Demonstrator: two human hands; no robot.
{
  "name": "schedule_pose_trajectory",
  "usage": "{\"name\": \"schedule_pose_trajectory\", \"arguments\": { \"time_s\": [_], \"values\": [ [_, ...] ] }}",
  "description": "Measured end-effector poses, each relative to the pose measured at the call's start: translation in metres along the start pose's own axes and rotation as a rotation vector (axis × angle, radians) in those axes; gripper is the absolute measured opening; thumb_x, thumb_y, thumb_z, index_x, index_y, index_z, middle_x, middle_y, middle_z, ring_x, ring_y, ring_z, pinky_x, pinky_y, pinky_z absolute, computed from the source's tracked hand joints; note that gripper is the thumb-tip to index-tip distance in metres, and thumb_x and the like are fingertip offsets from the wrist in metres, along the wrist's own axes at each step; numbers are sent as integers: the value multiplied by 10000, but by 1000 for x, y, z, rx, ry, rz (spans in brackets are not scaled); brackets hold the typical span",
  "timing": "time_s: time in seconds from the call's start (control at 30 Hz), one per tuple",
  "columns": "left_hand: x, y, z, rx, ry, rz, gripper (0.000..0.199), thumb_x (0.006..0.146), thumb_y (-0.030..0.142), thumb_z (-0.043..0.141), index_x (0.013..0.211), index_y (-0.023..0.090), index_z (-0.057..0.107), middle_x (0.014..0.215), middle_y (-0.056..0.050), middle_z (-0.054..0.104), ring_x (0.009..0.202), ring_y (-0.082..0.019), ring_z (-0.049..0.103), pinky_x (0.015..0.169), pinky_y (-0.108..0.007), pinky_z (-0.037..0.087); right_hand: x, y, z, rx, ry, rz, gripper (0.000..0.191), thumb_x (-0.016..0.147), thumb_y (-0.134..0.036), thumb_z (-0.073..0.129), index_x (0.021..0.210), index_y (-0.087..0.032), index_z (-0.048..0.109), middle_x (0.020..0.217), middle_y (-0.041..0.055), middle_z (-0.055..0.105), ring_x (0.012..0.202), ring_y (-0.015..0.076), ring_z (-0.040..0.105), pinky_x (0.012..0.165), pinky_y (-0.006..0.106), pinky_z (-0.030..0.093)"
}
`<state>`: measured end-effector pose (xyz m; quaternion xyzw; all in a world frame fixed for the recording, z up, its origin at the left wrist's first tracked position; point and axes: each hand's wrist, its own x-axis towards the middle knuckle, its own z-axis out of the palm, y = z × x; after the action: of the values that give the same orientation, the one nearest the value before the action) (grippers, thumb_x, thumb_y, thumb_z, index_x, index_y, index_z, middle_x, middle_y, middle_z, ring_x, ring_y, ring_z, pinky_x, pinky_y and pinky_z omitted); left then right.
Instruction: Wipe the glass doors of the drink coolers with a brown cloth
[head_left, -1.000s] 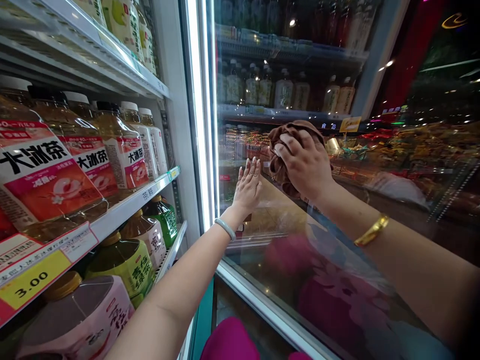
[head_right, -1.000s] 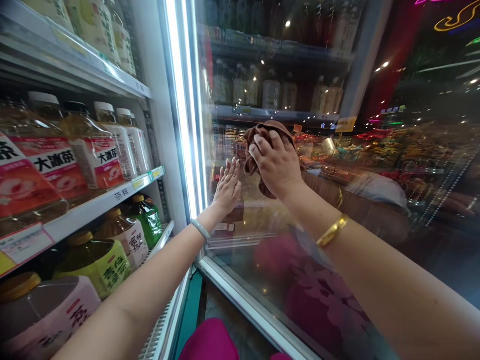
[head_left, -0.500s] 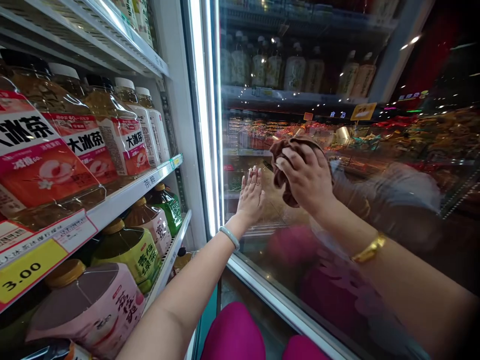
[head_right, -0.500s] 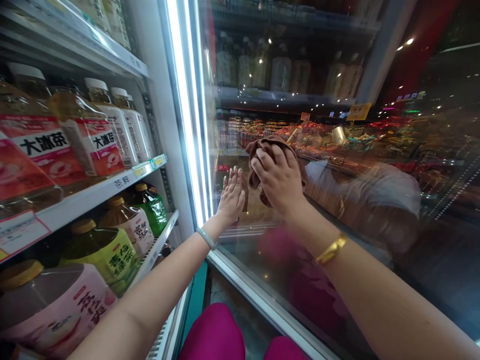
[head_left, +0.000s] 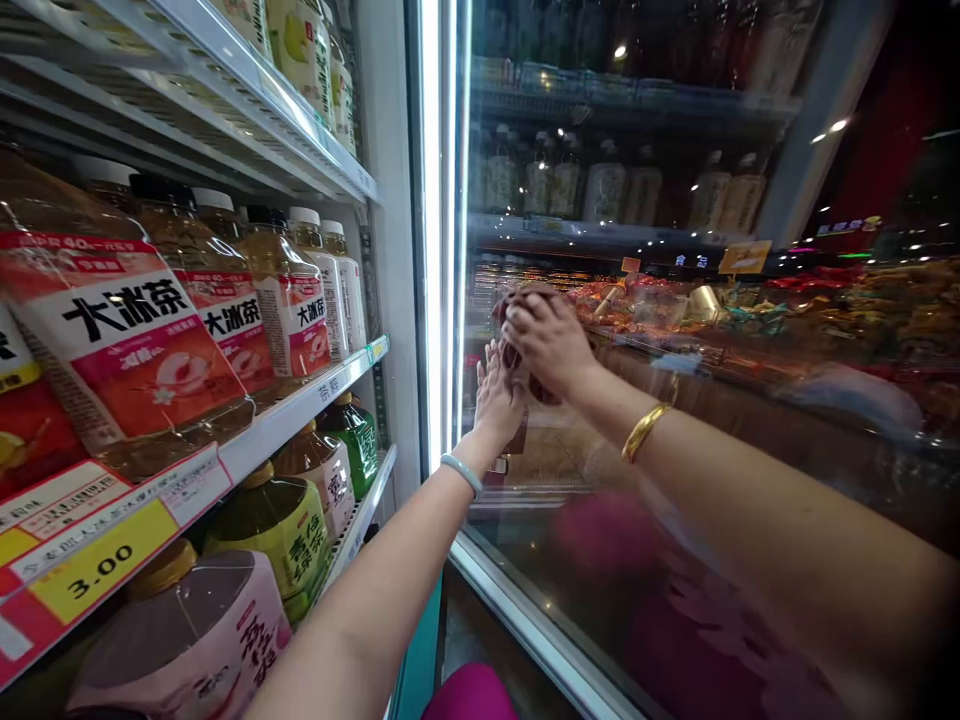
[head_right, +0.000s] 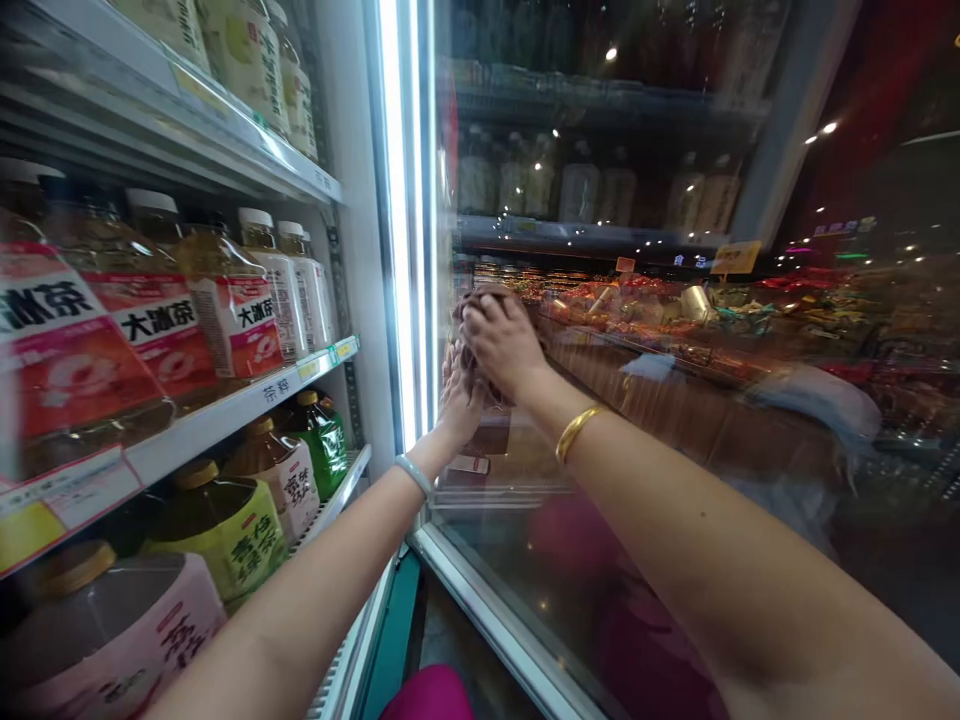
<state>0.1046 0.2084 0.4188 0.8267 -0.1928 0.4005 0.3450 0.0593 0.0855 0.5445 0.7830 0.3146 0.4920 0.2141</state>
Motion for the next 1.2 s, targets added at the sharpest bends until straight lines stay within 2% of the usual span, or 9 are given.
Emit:
{"name": "schedule_pose_trajectory", "arguments": {
  "time_s": [0.13,0.23,0.33,0.53,0.63,0.77,0.9,1.07,1.2],
  "values": [
    [33,23,-16,-21,47,58,680,1042,270,378,1694,262,184,1774,-36,206,1654,-168,92,1377,-434,78,1,14,-14,-44,39,123,417,1063,-249,373,1385,-179,629,1550,120,544,1455,365,402,1202,589,353],
    [40,28,-23,-40,74,18,673,1045,310,401,1689,250,217,1769,-49,224,1654,-194,130,1376,-447,119,-11,-2,-9,-58,10,40,387,1043,-212,415,1325,-153,673,1470,118,619,1411,322,455,1181,512,405],
    [62,25,-36,-36,102,-12,712,1005,284,475,1678,206,256,1761,-98,240,1651,-252,153,1372,-505,124,13,0,-5,-80,-3,-37,342,1026,-213,470,1261,-165,714,1413,84,664,1385,280,485,1153,443,440],
    [140,72,-72,-16,154,103,677,1039,337,410,1685,228,237,1780,-39,185,1661,-202,75,1373,-461,67,71,73,-51,-150,72,47,405,1057,-225,370,1302,-172,689,1484,106,605,1423,311,427,1173,536,390],
    [145,103,-68,56,109,270,713,1038,346,403,1691,153,193,1789,-69,118,1662,-193,20,1372,-425,48,39,87,-69,-209,156,162,455,1065,-242,323,1389,-167,633,1522,136,560,1445,340,371,1163,557,376],
    [116,108,-52,107,65,357,741,1032,349,421,1695,147,159,1785,-104,124,1662,-214,38,1372,-452,95,-8,72,-67,-292,159,122,459,1031,-232,410,1435,-135,604,1546,134,546,1450,349,355,1175,513,356],
    [122,116,-62,114,33,281,739,1028,369,428,1691,156,183,1783,-108,138,1661,-242,41,1370,-491,108,4,87,-80,-328,80,-13,450,1027,-200,406,1414,-118,619,1521,103,582,1435,318,394,1161,476,364],
    [170,192,-82,108,117,403,696,1041,304,324,1694,132,161,1796,-59,79,1662,-192,-12,1372,-418,9,7,148,-136,-403,186,137,440,1052,-283,394,1424,-174,602,1561,102,542,1431,341,389,1152,546,343],
    [155,233,-62,74,183,579,694,1044,313,327,1690,129,153,1787,-74,139,1662,-169,34,1375,-397,85,-47,152,-153,-486,271,254,459,1040,-323,437,1439,-152,587,1527,136,553,1435,381,372,1110,508,400]
  ]
}}
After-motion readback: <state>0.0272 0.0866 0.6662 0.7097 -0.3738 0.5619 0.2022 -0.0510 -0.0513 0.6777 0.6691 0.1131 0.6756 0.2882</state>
